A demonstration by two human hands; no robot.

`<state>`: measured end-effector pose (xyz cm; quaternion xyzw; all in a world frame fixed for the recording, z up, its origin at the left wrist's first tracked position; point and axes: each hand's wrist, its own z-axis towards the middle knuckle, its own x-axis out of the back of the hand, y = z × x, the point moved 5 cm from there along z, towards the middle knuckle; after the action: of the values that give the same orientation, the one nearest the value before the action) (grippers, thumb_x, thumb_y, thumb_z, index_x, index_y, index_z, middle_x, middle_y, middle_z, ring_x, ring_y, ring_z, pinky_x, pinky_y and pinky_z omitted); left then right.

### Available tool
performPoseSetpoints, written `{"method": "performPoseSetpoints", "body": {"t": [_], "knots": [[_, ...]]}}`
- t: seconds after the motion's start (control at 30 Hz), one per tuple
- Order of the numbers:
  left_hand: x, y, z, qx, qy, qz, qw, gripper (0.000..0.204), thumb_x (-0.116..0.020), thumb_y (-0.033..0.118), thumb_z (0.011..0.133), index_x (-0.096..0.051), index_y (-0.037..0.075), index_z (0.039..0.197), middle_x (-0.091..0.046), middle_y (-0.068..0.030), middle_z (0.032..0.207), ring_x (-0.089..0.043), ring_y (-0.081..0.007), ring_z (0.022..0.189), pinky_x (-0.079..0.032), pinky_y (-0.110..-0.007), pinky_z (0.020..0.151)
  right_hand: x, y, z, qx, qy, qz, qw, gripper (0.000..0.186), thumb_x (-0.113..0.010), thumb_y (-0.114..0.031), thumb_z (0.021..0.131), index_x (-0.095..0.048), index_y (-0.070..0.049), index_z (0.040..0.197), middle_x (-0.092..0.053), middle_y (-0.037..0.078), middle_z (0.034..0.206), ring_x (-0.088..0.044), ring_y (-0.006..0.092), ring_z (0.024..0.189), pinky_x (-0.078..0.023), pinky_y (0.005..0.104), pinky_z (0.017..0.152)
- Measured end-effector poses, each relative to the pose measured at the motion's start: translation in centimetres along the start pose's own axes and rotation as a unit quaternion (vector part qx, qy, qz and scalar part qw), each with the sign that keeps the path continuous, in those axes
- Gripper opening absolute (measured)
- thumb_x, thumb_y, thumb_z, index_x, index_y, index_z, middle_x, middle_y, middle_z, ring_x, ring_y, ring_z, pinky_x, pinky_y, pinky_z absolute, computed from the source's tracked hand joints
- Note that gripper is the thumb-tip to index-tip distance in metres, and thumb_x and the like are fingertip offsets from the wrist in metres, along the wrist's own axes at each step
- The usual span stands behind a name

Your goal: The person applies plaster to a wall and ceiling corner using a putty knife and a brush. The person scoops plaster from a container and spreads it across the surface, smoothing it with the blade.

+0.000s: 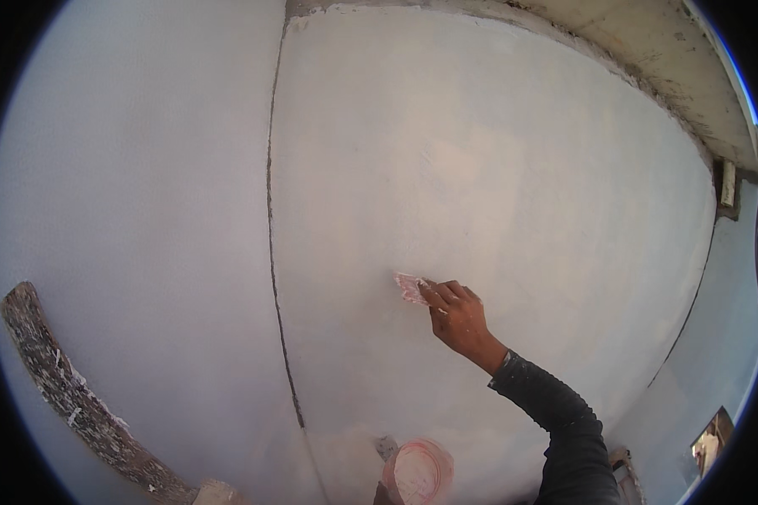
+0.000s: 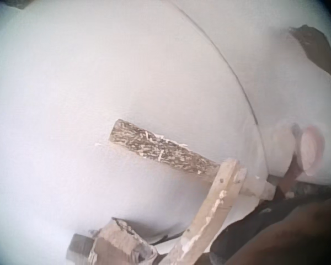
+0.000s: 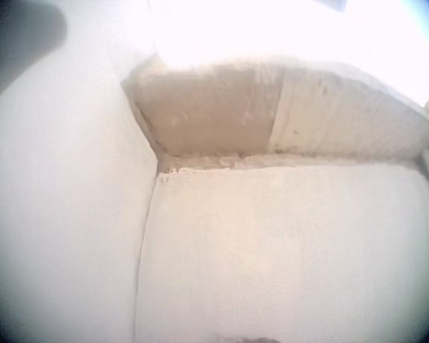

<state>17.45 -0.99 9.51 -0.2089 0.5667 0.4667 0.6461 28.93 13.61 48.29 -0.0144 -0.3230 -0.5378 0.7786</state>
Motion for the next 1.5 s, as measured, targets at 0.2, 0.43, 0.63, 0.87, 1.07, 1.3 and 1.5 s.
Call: {"method": "performPoseSetpoints", "body": {"t": [0.2, 0.43, 0.63, 0.87, 1.07, 1.3, 1.5], "knots": [[-1.0, -0.9, 0.5, -0.012, -0.042, -0.002, 0.999, 0.107, -0.063, 0.077, 0.088, -0.028, 0.015, 0.168, -0.04, -0.0127, 0.167, -0.042, -0.0352, 0.153, -0.035, -0.055, 0.127, 16.4, 15.1, 13.5, -0.212, 0.336, -0.239, 0.886, 0.03, -0.065, -0.006, 0.096, -0.075, -0.008, 0.124, -0.075, 0.009, 0.114, -0.071, 0.0284, 0.097, -0.06, 0.0408, 0.079], [-1.2, -0.9, 0.9, 0.001, -0.014, -0.011, 1.0, 0.107, -0.063, 0.078, 0.088, -0.028, 0.015, 0.168, -0.04, -0.0129, 0.167, -0.042, -0.0354, 0.153, -0.036, -0.056, 0.127, 3.3, 2.6, 14.2, -0.031, 0.191, -0.125, 0.973, 0.034, -0.07, -0.004, 0.088, -0.074, -0.003, 0.121, -0.071, 0.01, 0.106, -0.068, 0.027, 0.095, -0.058, 0.0402, 0.085], [-1.2, -0.4, 0.7, 0.001, -0.005, -0.014, 1.0, 0.108, -0.062, 0.079, 0.087, -0.028, 0.015, 0.168, -0.04, -0.013, 0.168, -0.042, -0.0356, 0.153, -0.036, -0.056, 0.127, -1.6, -2.6, 7.2, 0.084, -0.068, -0.02, 0.994, 0.038, -0.072, -0.005, 0.088, -0.073, -0.008, 0.126, -0.071, 0.007, 0.121, -0.067, 0.024, 0.107, -0.058, 0.0416, 0.092], [-1.5, -1.4, 1.6, 0.013, -0.01, -0.021, 1.0, 0.109, -0.062, 0.079, 0.087, -0.028, 0.015, 0.168, -0.04, -0.0132, 0.168, -0.042, -0.0358, 0.152, -0.036, -0.056, 0.127, 4.0, 4.8, 12.3, 0.023, 0.161, -0.167, 0.972, 0.045, -0.071, -0.003, 0.085, -0.071, -0.007, 0.13, -0.068, 0.009, 0.136, -0.063, 0.0288, 0.122, -0.053, 0.0445, 0.104], [-1.0, 0.1, 1.4, 0.0, 0.001, -0.012, 1.0, 0.11, -0.062, 0.08, 0.086, -0.028, 0.015, 0.168, -0.04, -0.0133, 0.168, -0.042, -0.036, 0.152, -0.036, -0.057, 0.126, 1.9, 0.4, 4.8, 0.083, 0.008, -0.023, 0.996, 0.043, -0.072, -0.002, 0.085, -0.073, -0.008, 0.128, -0.073, 0.006, 0.123, -0.068, 0.0264, 0.112, -0.058, 0.0434, 0.097], [-1.5, -0.2, 2.4, 0.013, 0.0, -0.02, 1.0, 0.111, -0.061, 0.081, 0.085, -0.028, 0.015, 0.168, -0.039, -0.0135, 0.168, -0.041, -0.0363, 0.152, -0.037, -0.057, 0.126, 22.4, 17.0, 34.2, 0.036, 0.319, -0.33, 0.888, 0.037, -0.056, -0.009, 0.097, -0.076, -0.017, 0.127, -0.075, 0.008, 0.116, -0.07, 0.0322, 0.106, -0.061, 0.0453, 0.091], [-1.0, 0.1, 2.1, 0.002, 0.016, -0.027, 1.0, 0.111, -0.061, 0.082, 0.085, -0.028, 0.015, 0.168, -0.039, -0.0136, 0.168, -0.041, -0.0365, 0.152, -0.037, -0.057, 0.126, 15.9, 14.0, 33.1, 0.068, 0.266, -0.274, 0.922, 0.029, -0.063, -0.013, 0.096, -0.078, -0.014, 0.121, -0.076, 0.008, 0.112, -0.071, 0.0286, 0.103, -0.061, 0.0416, 0.088]]}}
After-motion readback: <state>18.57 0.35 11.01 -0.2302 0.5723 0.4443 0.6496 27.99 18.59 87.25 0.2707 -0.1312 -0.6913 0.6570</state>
